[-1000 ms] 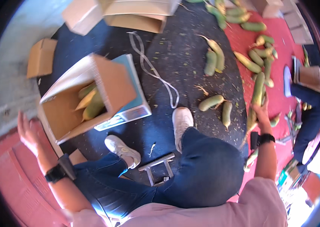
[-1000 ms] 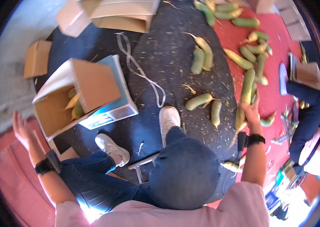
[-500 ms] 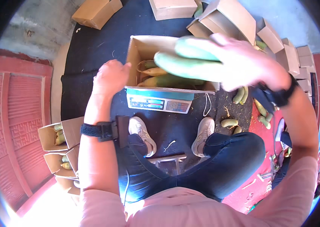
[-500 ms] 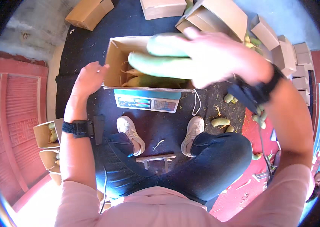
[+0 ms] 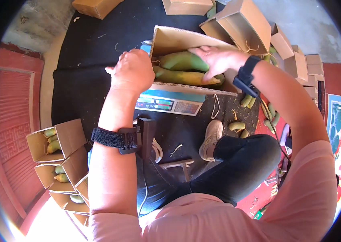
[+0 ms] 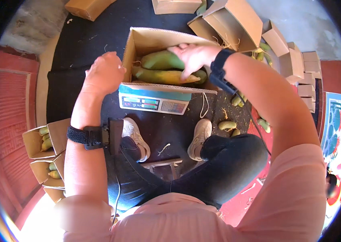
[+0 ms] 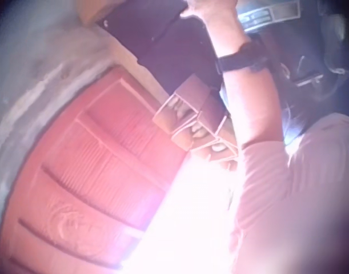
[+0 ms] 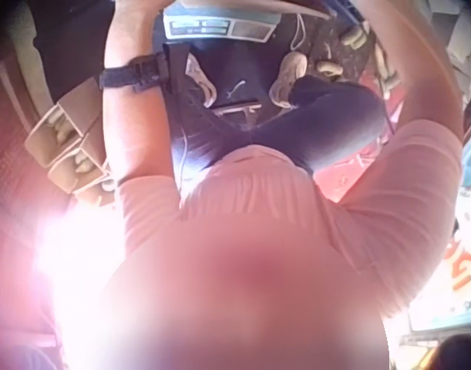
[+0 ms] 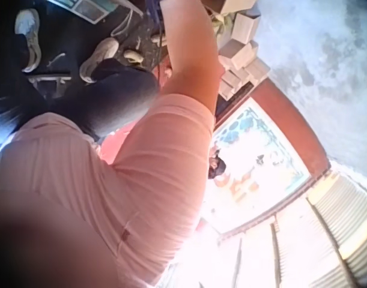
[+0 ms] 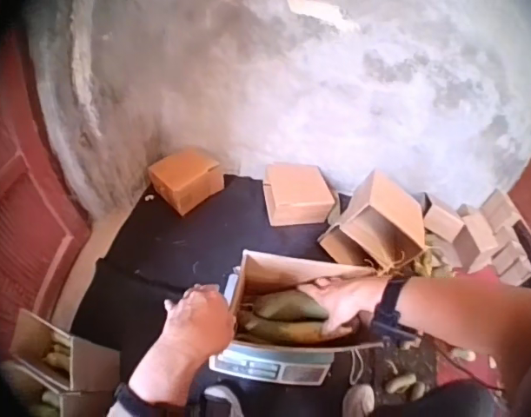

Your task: The person picks up green vegetables from a pile on the floor and places them into a cardboard box resting on a digital scale. After filling the box, the person moves it aside and repeats the process with a new empty box. The task involves repetitive picking, weighing, and packing of the produce.

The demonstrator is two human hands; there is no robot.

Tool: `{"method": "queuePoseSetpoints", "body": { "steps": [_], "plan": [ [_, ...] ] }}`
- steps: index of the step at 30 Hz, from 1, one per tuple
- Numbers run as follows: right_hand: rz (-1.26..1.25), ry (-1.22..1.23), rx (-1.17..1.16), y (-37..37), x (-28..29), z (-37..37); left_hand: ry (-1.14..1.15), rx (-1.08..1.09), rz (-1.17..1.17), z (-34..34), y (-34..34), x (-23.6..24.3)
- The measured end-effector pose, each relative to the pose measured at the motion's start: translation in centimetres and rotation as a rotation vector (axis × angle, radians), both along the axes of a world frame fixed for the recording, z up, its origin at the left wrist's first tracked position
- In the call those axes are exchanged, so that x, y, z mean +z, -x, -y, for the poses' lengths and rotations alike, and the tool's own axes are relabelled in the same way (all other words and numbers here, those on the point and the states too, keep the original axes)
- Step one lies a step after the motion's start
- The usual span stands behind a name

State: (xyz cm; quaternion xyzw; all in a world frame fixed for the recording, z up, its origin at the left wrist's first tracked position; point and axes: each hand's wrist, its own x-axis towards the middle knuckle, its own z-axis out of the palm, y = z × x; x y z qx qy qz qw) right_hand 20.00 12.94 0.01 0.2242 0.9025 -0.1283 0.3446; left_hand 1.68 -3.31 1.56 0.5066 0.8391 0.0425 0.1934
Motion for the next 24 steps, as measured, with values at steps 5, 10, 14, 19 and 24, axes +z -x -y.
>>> {"method": "queuePoseSetpoints", "body": {
  "steps": [5, 10, 14, 19, 24],
  "plan": [
    [0.011, 0.016, -0.063, -1.9, -1.5, -2.9, -0.048, -0.108, 0.001, -0.8, 1.0, -1.1],
    [-0.275, 0.154, -0.33, -0.1, -3.6, -0.6, 0.027, -0.106, 0.031, -0.8, 0.5, -0.1],
    [-0.399, 0.036, -0.27, -0.9, -6.0, -1.2, -0.019, -0.073, 0.025, -1.3, 0.2, -0.1],
    [-0.204, -0.134, -0.077, 0.3, -1.1, 0.6, -0.123, -0.132, -0.023, -0.6, 0.8, -0.9],
    [0.014, -0.407, 0.001, 1.2, 0.2, 1.8, 0.014, -0.179, -0.037, -0.8, 1.1, 0.1]
  ]
}}
